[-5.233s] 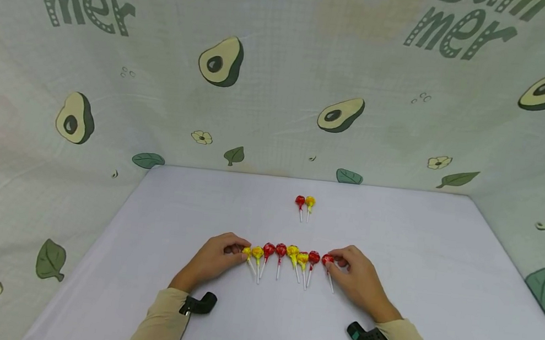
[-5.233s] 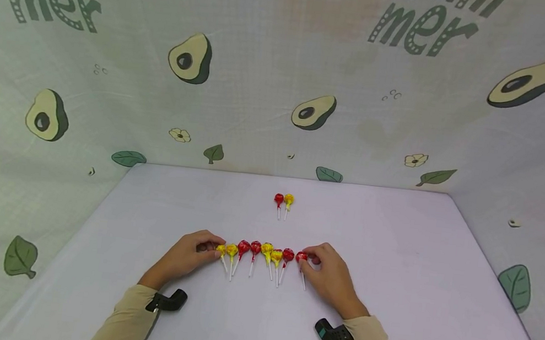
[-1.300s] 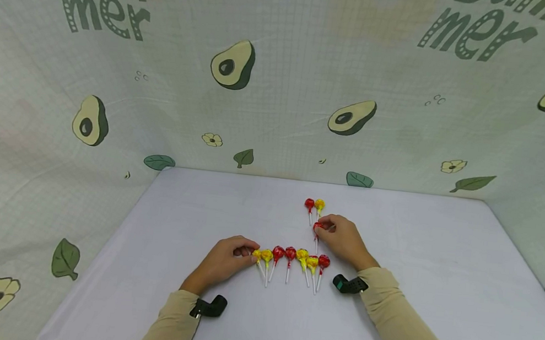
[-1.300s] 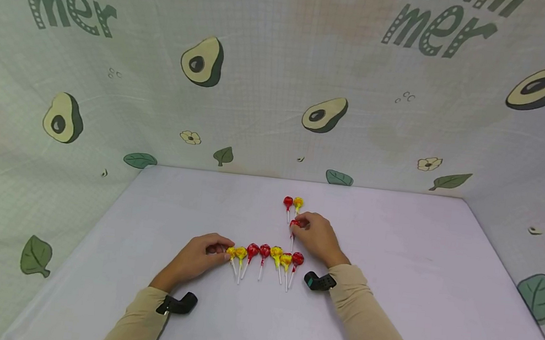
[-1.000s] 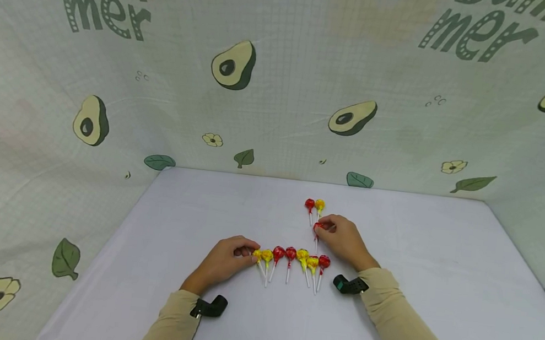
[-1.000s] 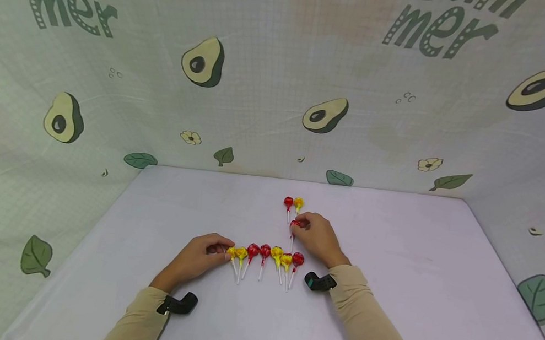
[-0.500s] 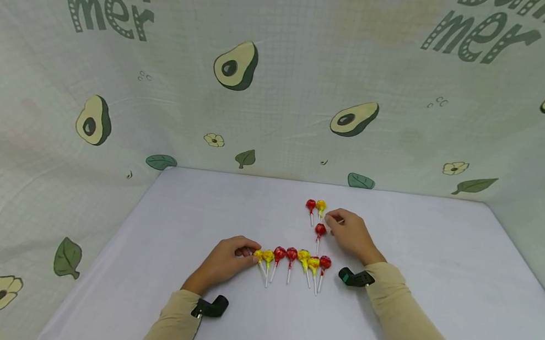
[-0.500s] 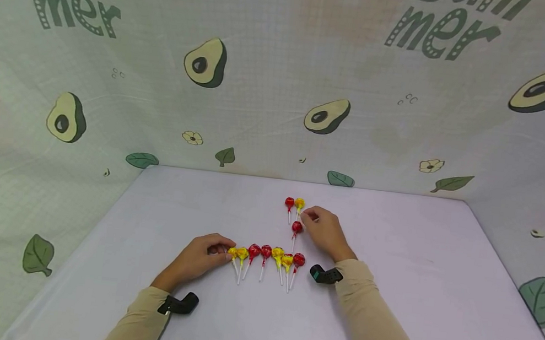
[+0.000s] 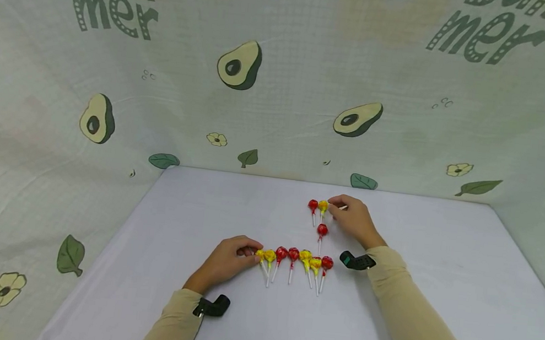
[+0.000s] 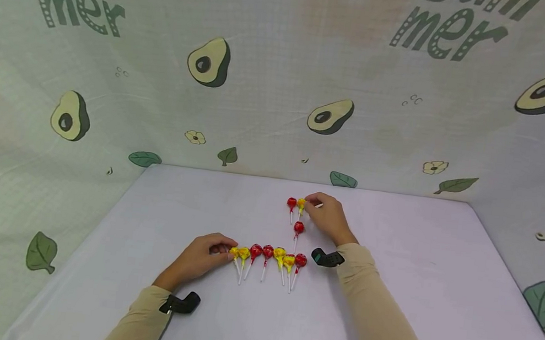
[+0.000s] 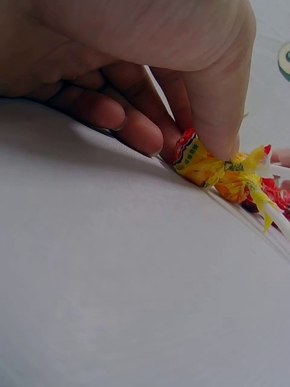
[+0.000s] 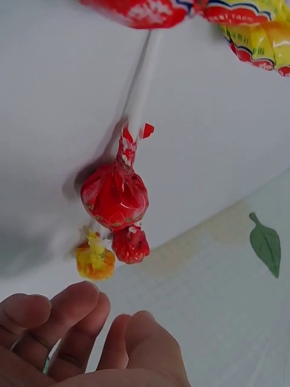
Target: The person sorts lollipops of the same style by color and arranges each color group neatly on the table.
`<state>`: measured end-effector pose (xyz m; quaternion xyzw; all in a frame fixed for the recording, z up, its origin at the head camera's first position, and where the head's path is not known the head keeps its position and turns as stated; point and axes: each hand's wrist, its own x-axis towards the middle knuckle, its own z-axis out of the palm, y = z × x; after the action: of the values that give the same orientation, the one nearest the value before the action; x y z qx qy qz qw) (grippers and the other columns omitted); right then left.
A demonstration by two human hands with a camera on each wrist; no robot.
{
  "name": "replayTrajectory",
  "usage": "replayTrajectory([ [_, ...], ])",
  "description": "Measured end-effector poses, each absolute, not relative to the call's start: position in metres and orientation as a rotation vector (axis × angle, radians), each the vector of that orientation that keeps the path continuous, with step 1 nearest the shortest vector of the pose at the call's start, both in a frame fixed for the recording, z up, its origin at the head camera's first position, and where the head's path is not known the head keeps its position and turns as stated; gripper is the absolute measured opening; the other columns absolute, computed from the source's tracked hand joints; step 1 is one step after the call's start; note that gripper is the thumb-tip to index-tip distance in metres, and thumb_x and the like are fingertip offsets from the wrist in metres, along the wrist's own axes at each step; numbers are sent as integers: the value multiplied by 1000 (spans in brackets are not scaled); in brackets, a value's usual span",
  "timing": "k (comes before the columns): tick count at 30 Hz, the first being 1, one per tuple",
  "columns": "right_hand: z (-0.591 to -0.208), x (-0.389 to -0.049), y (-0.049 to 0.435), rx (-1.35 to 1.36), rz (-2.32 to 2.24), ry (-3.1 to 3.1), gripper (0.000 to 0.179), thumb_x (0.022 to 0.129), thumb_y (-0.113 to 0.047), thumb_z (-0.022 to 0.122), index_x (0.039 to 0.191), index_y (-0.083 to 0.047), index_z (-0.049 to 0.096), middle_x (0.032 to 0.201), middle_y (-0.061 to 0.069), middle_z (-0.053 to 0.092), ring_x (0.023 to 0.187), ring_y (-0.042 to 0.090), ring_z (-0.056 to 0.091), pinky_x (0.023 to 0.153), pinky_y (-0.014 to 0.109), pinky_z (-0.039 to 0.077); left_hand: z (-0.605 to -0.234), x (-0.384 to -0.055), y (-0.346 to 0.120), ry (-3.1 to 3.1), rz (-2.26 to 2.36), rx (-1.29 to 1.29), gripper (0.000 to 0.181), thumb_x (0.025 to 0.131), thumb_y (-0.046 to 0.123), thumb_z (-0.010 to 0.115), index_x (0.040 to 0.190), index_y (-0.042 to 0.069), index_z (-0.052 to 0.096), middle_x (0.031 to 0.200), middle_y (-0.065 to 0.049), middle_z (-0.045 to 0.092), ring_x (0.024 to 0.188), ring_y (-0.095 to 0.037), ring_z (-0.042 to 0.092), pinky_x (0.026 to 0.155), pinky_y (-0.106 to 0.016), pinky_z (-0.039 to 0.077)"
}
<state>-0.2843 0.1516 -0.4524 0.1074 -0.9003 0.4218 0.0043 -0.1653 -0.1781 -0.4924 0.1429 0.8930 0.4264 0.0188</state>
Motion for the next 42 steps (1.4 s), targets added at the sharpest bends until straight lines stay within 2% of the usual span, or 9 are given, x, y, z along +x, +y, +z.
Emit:
replayTrajectory([
  [6, -447, -294, 146, 357, 1328, -2816, 31, 99, -24, 61, 123, -5, 67, 110, 9, 69, 90, 25, 63, 78, 38, 50, -493, -166, -179, 2778, 1326, 452, 24, 92, 26, 74, 115, 22, 73, 92, 14, 62, 86, -10, 58, 77, -30, 48],
  [12, -445, -306, 140, 404, 1338, -2857, 34, 98, -23, 63, 126, -3, 66, 117, 12, 66, 99, 29, 59, 83, 43, 49, -495, -167, -181, 2783, 1319, 451, 23, 92, 25, 75, 115, 21, 73, 91, 13, 62, 85, -10, 57, 75, -29, 48],
  [19, -445, -317, 135, 467, 1308, -2929, 34, 98, -21, 64, 127, -3, 65, 120, 14, 64, 110, 31, 57, 94, 49, 46, -499, -168, -180, 2782, 1308, 437, 24, 92, 29, 75, 115, 24, 72, 94, 14, 63, 86, -9, 57, 77, -29, 48],
  [27, -447, -318, 130, 469, 1298, -2973, 35, 98, -22, 63, 127, -3, 65, 124, 15, 63, 115, 34, 54, 98, 53, 45, -499, -164, -179, 2780, 1331, 463, 23, 92, 28, 74, 114, 22, 73, 93, 14, 63, 86, -9, 58, 77, -29, 48],
  [42, -454, -328, 128, 540, 1205, -3044, 36, 97, -27, 66, 127, -7, 66, 124, 12, 64, 109, 30, 56, 95, 49, 46, -499, -166, -180, 2796, 1336, 481, 22, 92, 28, 74, 114, 22, 73, 92, 15, 62, 86, -9, 58, 77, -30, 48],
])
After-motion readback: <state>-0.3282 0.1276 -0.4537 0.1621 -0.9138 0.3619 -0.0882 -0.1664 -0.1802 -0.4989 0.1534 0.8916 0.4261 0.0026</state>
